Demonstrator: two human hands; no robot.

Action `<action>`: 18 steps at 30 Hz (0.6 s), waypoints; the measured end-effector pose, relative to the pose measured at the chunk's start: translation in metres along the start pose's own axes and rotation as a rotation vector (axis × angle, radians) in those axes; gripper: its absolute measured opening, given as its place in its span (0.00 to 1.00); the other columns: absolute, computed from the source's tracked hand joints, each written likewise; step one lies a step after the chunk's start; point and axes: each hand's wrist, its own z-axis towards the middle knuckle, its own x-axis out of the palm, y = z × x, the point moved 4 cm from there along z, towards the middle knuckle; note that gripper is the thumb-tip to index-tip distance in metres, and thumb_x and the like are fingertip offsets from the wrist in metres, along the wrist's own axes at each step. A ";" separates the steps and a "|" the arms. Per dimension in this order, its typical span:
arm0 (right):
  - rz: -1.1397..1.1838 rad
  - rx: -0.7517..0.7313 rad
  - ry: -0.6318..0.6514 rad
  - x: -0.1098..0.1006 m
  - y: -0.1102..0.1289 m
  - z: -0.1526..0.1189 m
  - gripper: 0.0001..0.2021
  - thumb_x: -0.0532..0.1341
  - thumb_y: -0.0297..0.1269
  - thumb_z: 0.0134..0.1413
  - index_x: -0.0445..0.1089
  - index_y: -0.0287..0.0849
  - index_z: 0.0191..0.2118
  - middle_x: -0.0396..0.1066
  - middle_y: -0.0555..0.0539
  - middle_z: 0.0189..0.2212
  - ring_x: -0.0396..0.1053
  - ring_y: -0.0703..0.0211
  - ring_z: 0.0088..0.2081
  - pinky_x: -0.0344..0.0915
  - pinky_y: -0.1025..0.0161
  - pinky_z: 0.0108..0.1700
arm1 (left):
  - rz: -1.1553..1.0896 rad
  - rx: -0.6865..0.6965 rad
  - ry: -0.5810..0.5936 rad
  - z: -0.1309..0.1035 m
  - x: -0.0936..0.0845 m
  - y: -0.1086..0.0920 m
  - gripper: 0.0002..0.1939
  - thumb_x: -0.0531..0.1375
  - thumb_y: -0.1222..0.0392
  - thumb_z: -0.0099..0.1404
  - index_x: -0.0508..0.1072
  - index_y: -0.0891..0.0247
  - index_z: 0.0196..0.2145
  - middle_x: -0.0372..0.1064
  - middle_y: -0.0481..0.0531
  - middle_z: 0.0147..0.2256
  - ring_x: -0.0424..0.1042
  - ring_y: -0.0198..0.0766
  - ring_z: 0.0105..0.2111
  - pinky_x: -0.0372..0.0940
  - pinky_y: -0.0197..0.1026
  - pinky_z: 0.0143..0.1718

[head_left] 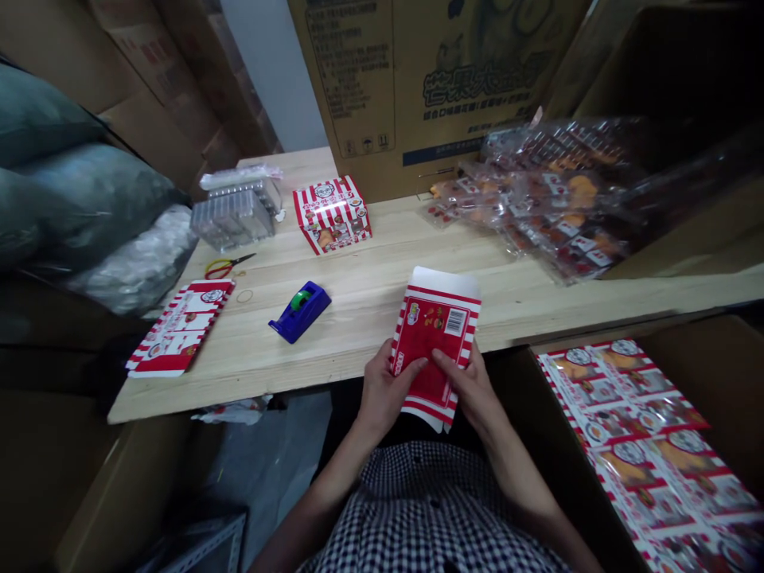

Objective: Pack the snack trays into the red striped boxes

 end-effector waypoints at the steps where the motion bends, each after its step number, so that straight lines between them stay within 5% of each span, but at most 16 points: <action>1: 0.019 0.042 0.017 -0.004 0.001 0.001 0.30 0.74 0.46 0.44 0.67 0.49 0.53 0.78 0.46 0.48 0.77 0.45 0.49 0.74 0.47 0.52 | -0.029 -0.008 0.008 0.000 -0.001 0.000 0.18 0.68 0.53 0.60 0.73 0.61 0.46 0.79 0.54 0.43 0.78 0.44 0.39 0.74 0.46 0.43; 11: 0.068 0.130 0.060 -0.020 -0.024 0.018 0.22 0.77 0.42 0.40 0.75 0.46 0.43 0.81 0.48 0.40 0.79 0.48 0.41 0.74 0.48 0.50 | -0.087 -0.074 0.085 -0.007 -0.015 0.001 0.22 0.62 0.50 0.66 0.71 0.60 0.54 0.75 0.56 0.51 0.77 0.45 0.48 0.72 0.45 0.48; 18: 0.088 0.269 0.321 -0.012 -0.032 0.007 0.21 0.73 0.42 0.48 0.73 0.48 0.49 0.79 0.48 0.47 0.78 0.49 0.47 0.73 0.50 0.53 | -0.203 -0.009 0.005 0.017 -0.034 -0.004 0.27 0.67 0.54 0.62 0.68 0.58 0.58 0.78 0.55 0.47 0.79 0.44 0.43 0.73 0.45 0.45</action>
